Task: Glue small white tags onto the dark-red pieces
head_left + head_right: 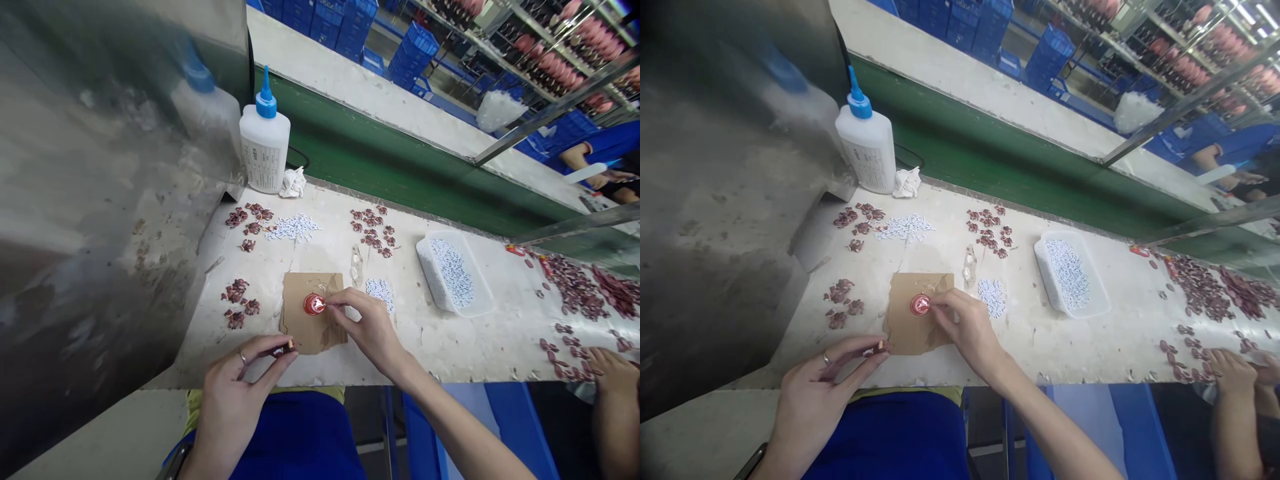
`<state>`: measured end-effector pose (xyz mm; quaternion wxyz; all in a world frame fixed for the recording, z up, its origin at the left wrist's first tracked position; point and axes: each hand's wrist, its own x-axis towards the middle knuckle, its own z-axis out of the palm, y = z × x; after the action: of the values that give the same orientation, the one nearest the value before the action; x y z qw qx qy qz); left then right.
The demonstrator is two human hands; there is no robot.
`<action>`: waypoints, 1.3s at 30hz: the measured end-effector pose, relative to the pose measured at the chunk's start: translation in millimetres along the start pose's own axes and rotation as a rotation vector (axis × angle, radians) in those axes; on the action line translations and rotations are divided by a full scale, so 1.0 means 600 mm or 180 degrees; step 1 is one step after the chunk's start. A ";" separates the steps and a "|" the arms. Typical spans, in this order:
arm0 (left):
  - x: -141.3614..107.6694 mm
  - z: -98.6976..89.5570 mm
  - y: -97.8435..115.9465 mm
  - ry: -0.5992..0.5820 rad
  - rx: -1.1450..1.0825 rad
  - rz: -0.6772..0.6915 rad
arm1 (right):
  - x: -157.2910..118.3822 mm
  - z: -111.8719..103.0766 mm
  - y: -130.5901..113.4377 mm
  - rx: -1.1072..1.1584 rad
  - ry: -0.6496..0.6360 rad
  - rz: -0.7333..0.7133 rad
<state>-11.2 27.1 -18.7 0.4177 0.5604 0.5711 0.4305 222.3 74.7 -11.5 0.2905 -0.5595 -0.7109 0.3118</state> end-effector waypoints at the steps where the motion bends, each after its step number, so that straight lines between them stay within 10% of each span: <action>1: 0.002 0.001 0.002 0.0011 -0.0003 0.0058 | -0.002 0.000 -0.001 0.0007 0.0038 -0.0011; 13: -0.006 -0.002 0.050 -0.0149 0.0144 0.0616 | -0.042 -0.025 -0.117 0.1302 0.0057 0.0008; 27: -0.001 -0.002 0.056 -0.0224 0.0194 0.0715 | -0.045 -0.022 -0.124 0.1281 -0.0251 0.0179; 39: 0.004 0.004 0.070 -0.0257 -0.0121 0.0641 | -0.061 -0.035 -0.137 -0.0260 -0.0071 -0.1298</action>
<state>2.8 29.4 20.9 0.4055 0.6239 0.4863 0.4582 195.0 26.6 62.6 0.3167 -0.4118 -0.8246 0.2236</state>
